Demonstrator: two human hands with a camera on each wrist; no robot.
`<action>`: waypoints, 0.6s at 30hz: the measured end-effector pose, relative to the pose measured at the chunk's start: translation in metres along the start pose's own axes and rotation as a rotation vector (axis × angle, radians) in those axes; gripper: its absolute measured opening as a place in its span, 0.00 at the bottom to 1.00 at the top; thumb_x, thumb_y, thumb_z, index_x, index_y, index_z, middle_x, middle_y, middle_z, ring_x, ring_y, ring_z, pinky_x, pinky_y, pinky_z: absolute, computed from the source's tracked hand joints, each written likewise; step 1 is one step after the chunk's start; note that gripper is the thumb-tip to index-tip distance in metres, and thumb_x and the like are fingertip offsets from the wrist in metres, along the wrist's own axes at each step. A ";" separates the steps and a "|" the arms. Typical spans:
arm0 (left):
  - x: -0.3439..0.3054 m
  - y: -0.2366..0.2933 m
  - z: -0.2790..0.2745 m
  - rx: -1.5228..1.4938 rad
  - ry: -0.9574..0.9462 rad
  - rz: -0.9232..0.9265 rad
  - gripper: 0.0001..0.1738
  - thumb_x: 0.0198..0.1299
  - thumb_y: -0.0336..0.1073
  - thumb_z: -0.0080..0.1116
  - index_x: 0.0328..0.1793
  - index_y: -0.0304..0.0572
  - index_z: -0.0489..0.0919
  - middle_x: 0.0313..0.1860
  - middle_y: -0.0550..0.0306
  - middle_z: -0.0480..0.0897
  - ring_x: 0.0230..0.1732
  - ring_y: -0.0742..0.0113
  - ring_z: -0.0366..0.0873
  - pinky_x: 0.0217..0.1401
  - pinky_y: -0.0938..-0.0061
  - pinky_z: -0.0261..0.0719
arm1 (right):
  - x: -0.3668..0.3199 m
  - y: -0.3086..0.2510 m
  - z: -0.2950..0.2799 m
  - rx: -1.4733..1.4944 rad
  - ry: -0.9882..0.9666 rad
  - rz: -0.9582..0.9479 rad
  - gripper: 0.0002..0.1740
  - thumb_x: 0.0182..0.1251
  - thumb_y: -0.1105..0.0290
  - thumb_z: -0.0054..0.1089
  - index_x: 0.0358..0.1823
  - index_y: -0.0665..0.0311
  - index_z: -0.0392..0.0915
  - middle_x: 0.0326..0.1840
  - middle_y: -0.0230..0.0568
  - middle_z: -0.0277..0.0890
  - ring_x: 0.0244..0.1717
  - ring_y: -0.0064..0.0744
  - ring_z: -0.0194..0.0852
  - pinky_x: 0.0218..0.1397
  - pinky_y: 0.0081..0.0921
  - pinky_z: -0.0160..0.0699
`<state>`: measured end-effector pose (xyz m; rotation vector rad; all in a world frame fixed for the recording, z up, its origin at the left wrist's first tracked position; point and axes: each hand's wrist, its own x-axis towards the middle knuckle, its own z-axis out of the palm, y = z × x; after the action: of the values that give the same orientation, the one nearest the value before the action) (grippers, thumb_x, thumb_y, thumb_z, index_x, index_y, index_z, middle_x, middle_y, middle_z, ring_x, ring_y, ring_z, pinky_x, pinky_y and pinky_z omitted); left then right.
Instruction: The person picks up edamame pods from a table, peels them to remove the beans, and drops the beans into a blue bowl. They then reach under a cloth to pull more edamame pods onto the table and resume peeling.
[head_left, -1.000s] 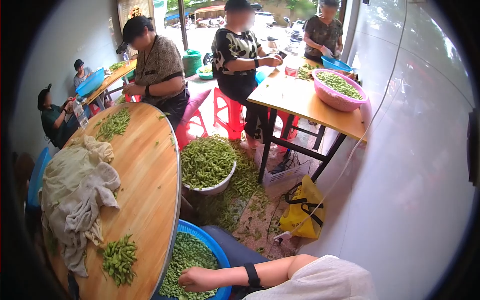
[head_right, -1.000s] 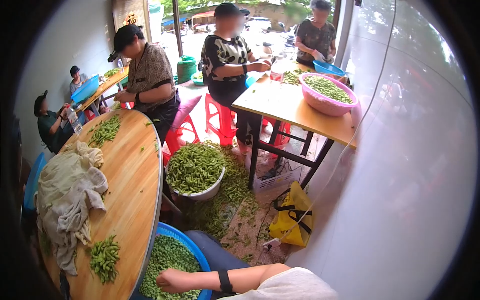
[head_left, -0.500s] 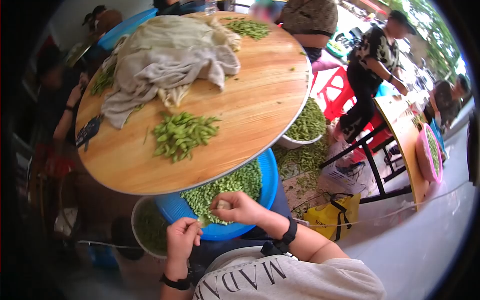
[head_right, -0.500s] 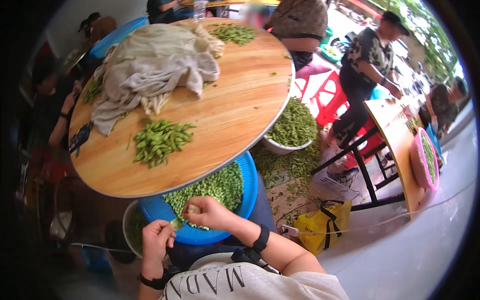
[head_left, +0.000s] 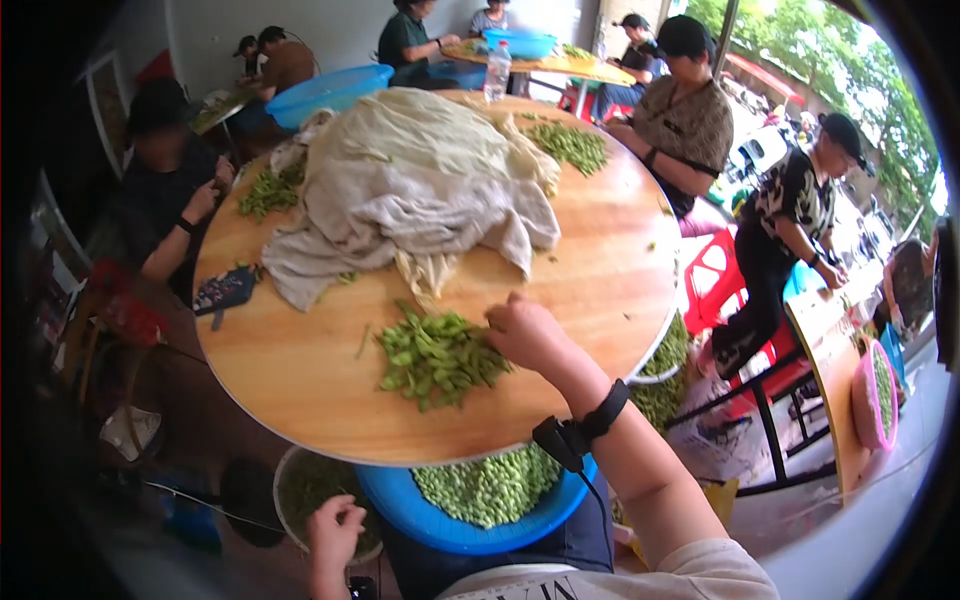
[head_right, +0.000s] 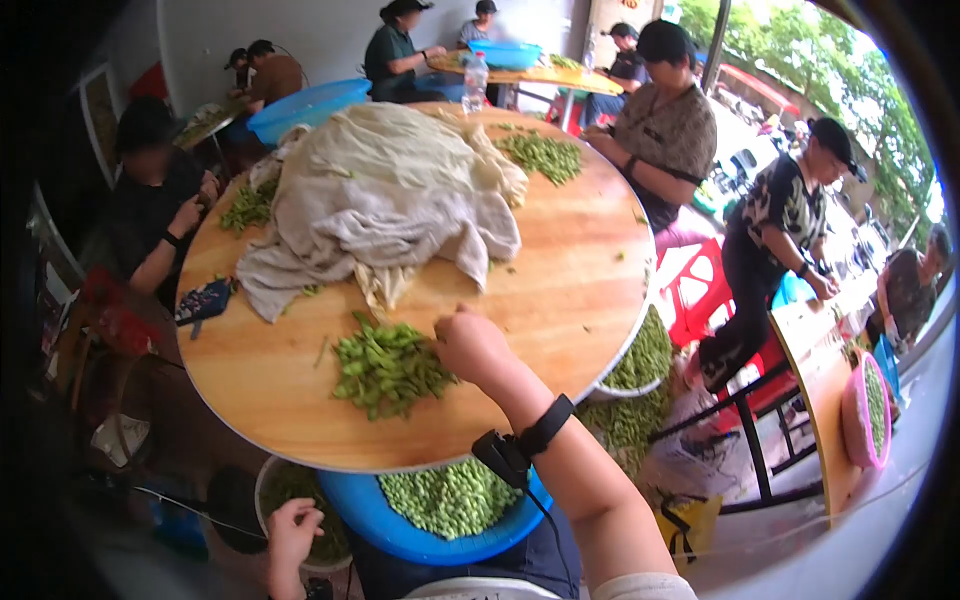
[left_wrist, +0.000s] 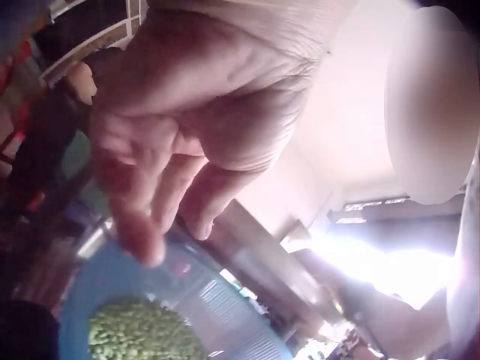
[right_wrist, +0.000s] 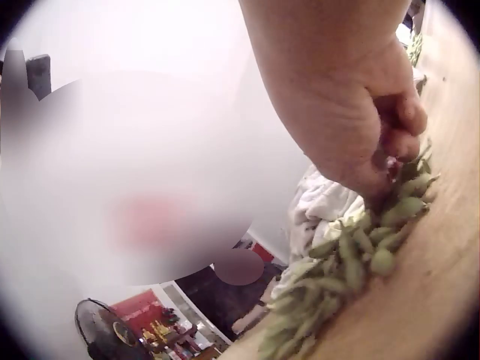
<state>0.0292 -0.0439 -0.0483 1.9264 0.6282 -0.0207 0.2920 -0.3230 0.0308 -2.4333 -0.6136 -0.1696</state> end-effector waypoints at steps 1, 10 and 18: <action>0.001 0.009 0.003 -0.063 -0.020 0.001 0.13 0.50 0.25 0.59 0.43 0.26 0.76 0.29 0.49 0.81 0.22 0.70 0.78 0.23 0.79 0.76 | 0.005 0.007 0.005 -0.039 -0.066 -0.011 0.10 0.52 0.65 0.59 0.29 0.65 0.75 0.26 0.49 0.72 0.34 0.51 0.72 0.38 0.41 0.71; -0.002 0.107 0.035 -0.082 -0.085 0.441 0.08 0.50 0.21 0.57 0.39 0.33 0.78 0.27 0.55 0.80 0.21 0.71 0.78 0.21 0.82 0.73 | -0.013 -0.012 -0.034 0.336 0.021 0.122 0.10 0.53 0.67 0.58 0.33 0.66 0.77 0.27 0.52 0.75 0.30 0.44 0.76 0.33 0.34 0.73; -0.013 0.153 0.086 0.231 0.039 1.031 0.15 0.46 0.21 0.60 0.44 0.33 0.77 0.37 0.47 0.78 0.30 0.53 0.78 0.31 0.70 0.76 | -0.091 -0.059 -0.029 0.970 -0.622 0.276 0.11 0.60 0.63 0.59 0.32 0.65 0.75 0.20 0.27 0.71 0.19 0.13 0.61 0.21 0.14 0.61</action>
<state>0.1068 -0.1693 0.0477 2.2718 -0.4121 0.6136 0.1845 -0.3344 0.0613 -1.5462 -0.4427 0.8350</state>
